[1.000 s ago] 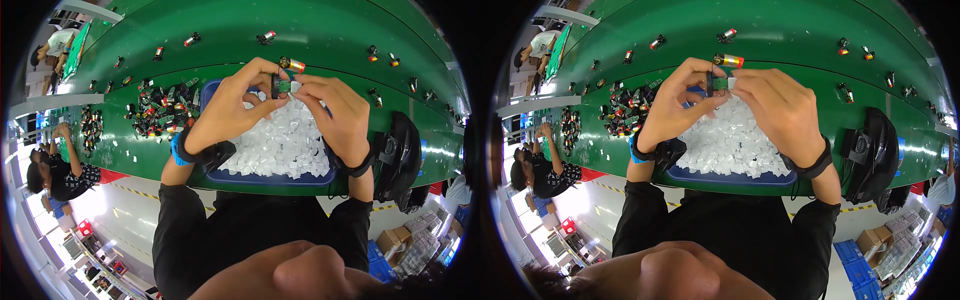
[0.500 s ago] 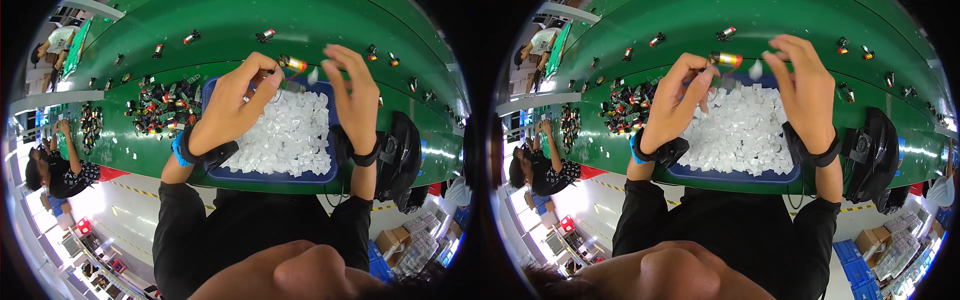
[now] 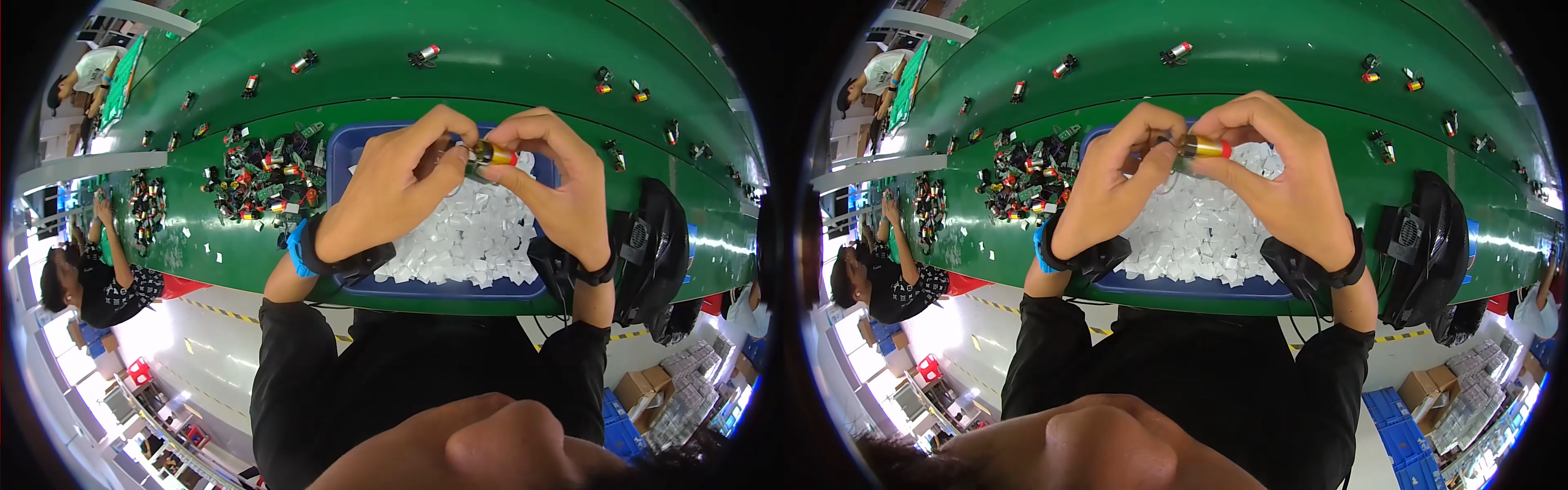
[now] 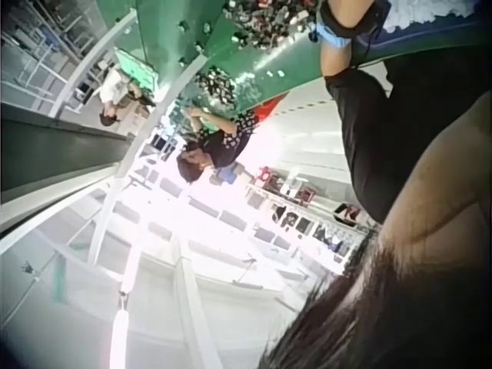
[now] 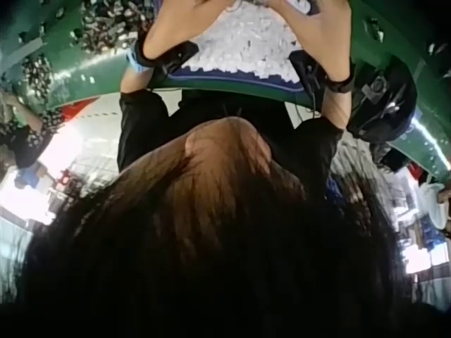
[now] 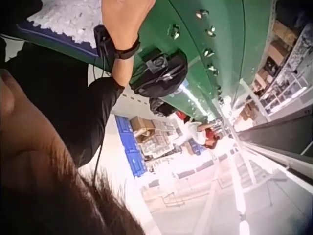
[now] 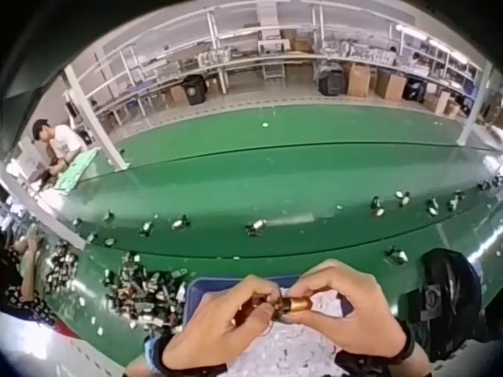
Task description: The person picks up a circuit board and a battery, fits them together, and wraps a white adhesive strip around the joined parts. The assembled unit is then placed on the green workbench, and the process is repeated with additional components.
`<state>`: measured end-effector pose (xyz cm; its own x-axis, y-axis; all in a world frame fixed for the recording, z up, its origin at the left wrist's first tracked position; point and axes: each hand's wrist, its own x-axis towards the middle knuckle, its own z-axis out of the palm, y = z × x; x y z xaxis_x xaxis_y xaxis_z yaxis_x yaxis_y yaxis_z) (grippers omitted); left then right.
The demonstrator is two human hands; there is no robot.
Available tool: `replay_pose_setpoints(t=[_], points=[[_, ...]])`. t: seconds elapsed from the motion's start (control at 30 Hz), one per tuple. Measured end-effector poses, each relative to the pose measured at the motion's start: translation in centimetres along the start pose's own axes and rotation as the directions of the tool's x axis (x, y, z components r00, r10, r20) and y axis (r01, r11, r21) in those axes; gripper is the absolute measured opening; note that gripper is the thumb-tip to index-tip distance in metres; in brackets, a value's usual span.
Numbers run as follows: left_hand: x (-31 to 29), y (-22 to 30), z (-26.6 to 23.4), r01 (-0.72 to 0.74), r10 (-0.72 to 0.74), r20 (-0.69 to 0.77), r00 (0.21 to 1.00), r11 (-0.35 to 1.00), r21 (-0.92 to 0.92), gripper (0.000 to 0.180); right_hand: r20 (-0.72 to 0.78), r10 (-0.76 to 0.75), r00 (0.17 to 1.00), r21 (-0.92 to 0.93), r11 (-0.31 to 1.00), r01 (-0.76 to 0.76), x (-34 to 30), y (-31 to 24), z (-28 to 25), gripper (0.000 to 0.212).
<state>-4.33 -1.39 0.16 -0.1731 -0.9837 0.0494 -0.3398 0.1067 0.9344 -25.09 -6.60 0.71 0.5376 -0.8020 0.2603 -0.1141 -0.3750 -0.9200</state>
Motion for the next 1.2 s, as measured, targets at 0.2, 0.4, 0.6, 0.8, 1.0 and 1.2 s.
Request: replay_pose_setpoints(t=[0.2, 0.4, 0.6, 0.8, 1.0, 1.2], points=[[0.5, -0.5, -1.4, 0.14, -0.075, 0.17, 0.983, 0.899, -0.414, 0.028, 0.144, -0.313, 0.939, -0.342, 0.874, 0.344, 0.3, -0.6, -1.9, 0.033], [0.5, 0.3, -0.6, 0.233, -0.136, 0.218, 0.967, 0.82, -0.523, 0.029, 0.133, -0.381, 0.915, -0.468, 0.79, 0.396, 0.0, -0.5, -0.7, 0.032], [0.7, -1.4, -0.4, 0.161, -0.1, 0.142, 0.985, 0.829, -0.536, 0.031, 0.147, -0.491, 0.859, -0.609, 0.639, 0.47, 0.0, -0.3, -0.6, 0.031], [0.1, -0.3, 0.1, 0.157, -0.121, 0.102, 0.987, 0.81, -0.565, 0.028, 0.174, -0.579, 0.796, -0.608, 0.573, 0.55, 0.1, 0.0, 0.2, 0.026], [-0.3, 0.3, -0.6, 0.204, -0.144, 0.162, 0.976, 0.858, -0.471, 0.025, 0.138, -0.653, 0.745, -0.647, 0.51, 0.567, 0.1, -0.5, 0.4, 0.02], [-0.6, -0.1, 0.5, 0.06, -0.043, 0.052, 0.998, 0.916, -0.396, 0.032, 0.086, -0.62, 0.78, -0.656, 0.553, 0.513, -0.2, -1.0, 0.6, 0.02]])
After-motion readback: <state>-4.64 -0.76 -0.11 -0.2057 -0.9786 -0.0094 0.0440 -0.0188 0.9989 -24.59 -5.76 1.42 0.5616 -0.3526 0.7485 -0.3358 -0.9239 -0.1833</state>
